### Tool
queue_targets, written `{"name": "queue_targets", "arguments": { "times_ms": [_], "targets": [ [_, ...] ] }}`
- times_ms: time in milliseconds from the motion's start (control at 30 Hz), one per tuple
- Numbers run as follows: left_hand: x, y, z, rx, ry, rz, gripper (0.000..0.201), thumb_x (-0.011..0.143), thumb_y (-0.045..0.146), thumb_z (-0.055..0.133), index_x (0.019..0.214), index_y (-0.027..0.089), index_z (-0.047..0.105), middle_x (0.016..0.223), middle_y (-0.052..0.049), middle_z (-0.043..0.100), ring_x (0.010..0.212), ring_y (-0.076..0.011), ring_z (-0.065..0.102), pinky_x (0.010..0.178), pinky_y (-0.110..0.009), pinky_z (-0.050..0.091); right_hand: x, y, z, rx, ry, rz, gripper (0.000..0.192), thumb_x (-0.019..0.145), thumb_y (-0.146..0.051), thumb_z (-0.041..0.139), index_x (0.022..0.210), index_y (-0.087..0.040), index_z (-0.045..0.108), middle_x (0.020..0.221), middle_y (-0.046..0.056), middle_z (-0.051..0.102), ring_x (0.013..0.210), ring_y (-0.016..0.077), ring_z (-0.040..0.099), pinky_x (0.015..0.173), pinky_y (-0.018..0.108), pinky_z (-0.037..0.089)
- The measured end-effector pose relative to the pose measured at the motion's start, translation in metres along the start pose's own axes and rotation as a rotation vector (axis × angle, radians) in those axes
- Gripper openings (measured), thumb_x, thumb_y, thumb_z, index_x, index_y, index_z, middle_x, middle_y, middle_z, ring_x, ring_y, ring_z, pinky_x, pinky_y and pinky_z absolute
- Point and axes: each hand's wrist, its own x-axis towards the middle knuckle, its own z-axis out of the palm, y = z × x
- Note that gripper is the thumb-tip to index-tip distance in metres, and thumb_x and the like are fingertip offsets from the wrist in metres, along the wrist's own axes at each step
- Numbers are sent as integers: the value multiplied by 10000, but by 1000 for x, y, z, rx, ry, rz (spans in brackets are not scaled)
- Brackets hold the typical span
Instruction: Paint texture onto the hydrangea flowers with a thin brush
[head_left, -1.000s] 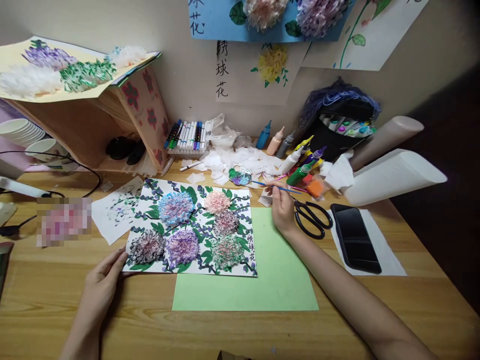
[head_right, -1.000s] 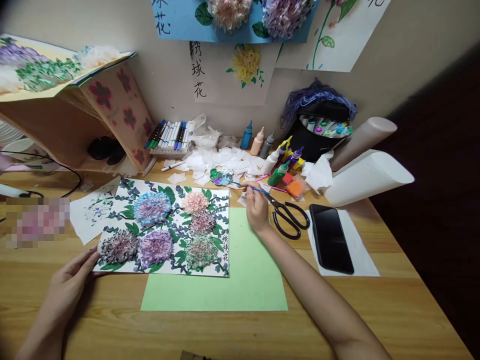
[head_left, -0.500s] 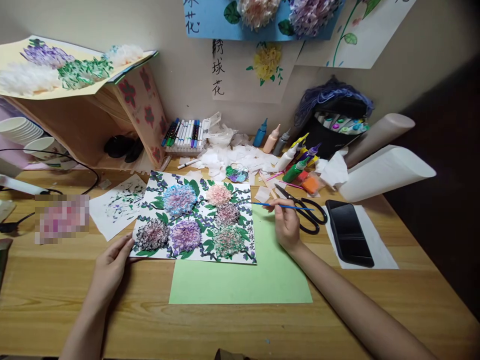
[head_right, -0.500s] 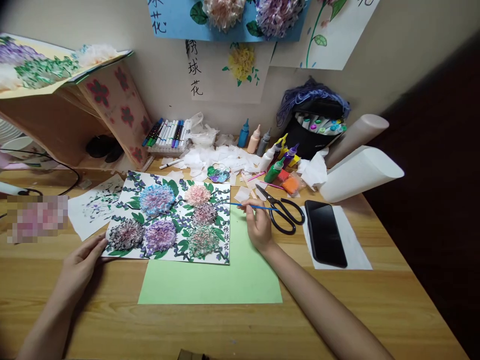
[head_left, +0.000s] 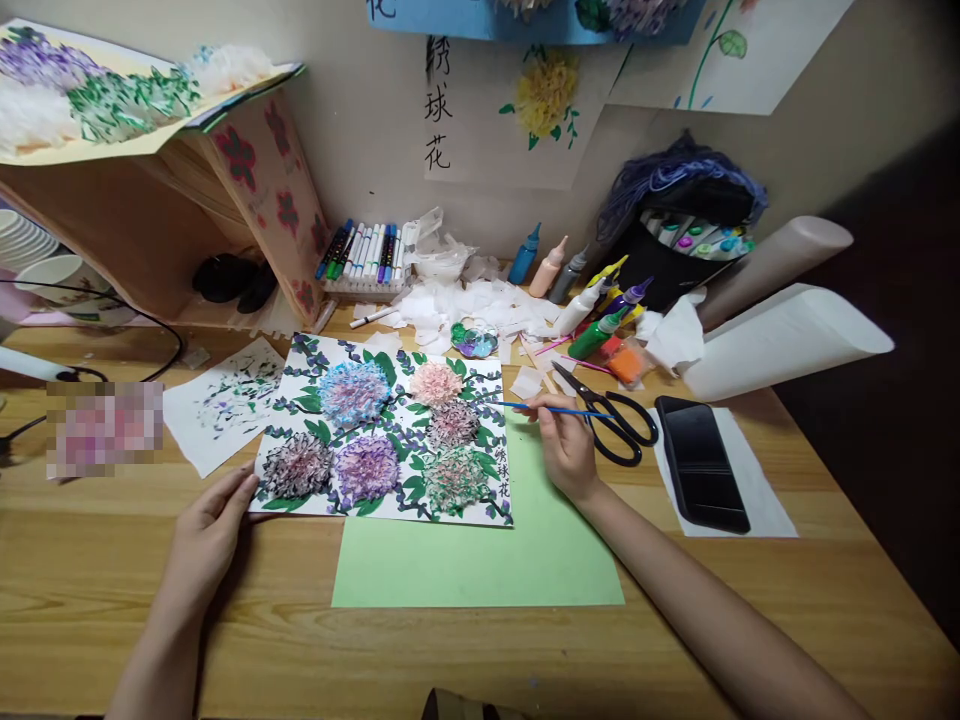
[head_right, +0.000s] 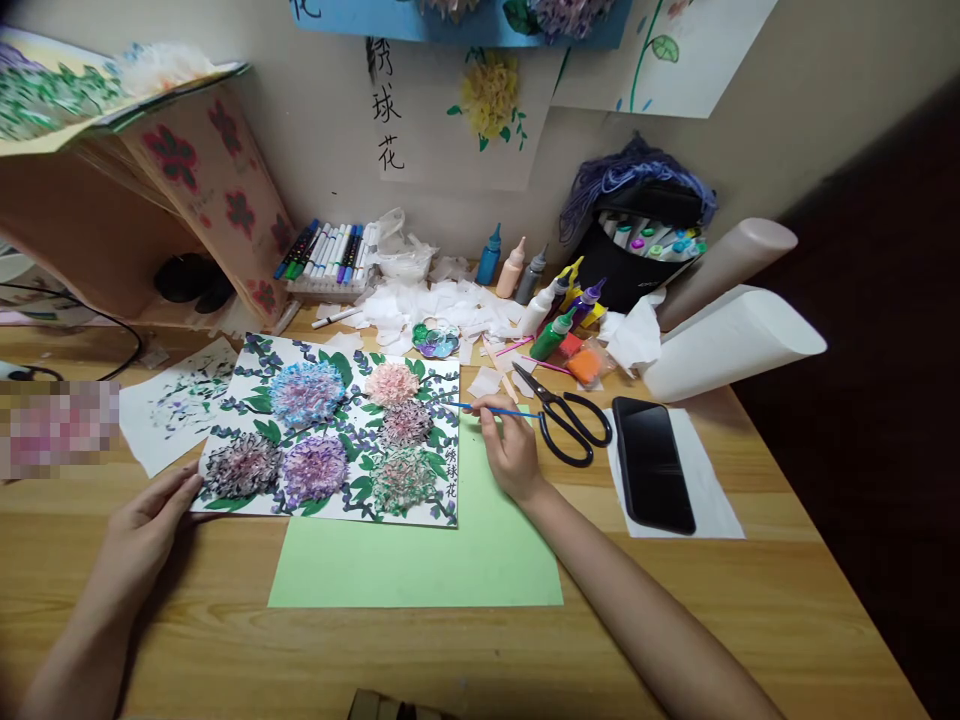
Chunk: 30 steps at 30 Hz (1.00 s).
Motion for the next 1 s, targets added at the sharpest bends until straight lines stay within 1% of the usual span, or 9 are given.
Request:
{"name": "queue_targets", "arguments": {
  "times_ms": [100, 367, 533, 600, 767, 867, 1000],
  "targets": [
    [0, 1, 0, -35, -15, -66, 538, 603, 456, 634, 1022, 120, 669, 1140, -112, 667, 1137, -277, 565, 1042, -397, 396, 0, 0, 0, -5, -2, -9, 147, 914, -227, 419, 960, -230, 559, 881, 37, 617, 805, 170, 624, 687, 334, 547],
    [0, 0, 1, -52, -17, -59, 513, 618, 435, 642, 1025, 125, 671, 1134, -91, 673, 1137, -263, 567, 1046, -378, 396, 0, 0, 0, 11, 11, -6, 148, 913, -204, 422, 969, -232, 556, 880, 32, 611, 783, 156, 624, 686, 321, 542],
    [1, -3, -1, -45, -14, -49, 483, 632, 413, 635, 1021, 129, 671, 1121, -87, 680, 1129, -261, 572, 1046, -388, 396, -1, 0, -1, 33, 18, 18, 146, 918, -200, 414, 968, -228, 548, 870, 27, 601, 773, 147, 623, 666, 308, 536],
    [1, -5, -1, -48, -9, -61, 488, 633, 412, 637, 1023, 121, 667, 1131, -99, 674, 1128, -264, 571, 1052, -391, 386, -2, 1, -1, 58, 38, 33, 144, 924, -212, 400, 967, -226, 537, 873, 29, 597, 772, 147, 627, 659, 308, 536],
    [1, -4, 0, -32, -12, -56, 496, 648, 399, 626, 1050, 110, 657, 1140, -105, 667, 1129, -255, 569, 1055, -377, 380, -4, 2, -1, 159, 137, 93, 135, 932, -244, 395, 923, -216, 527, 840, 19, 581, 706, 128, 624, 591, 275, 514],
    [1, -2, 0, -34, -14, -46, 517, 635, 412, 627, 1054, 110, 656, 1145, -107, 665, 1130, -254, 569, 1056, -380, 379, -3, 2, -1, 134, 126, 119, 139, 931, -254, 403, 892, -213, 529, 836, 9, 567, 678, 113, 615, 604, 271, 508],
    [1, -2, 1, -35, 12, -47, 543, 591, 465, 634, 1018, 132, 672, 1116, -96, 679, 1115, -260, 576, 1050, -411, 383, -2, 2, -1, 119, 79, 134, 136, 932, -268, 403, 899, -215, 524, 829, 4, 571, 682, 115, 609, 621, 277, 509]
  ]
}}
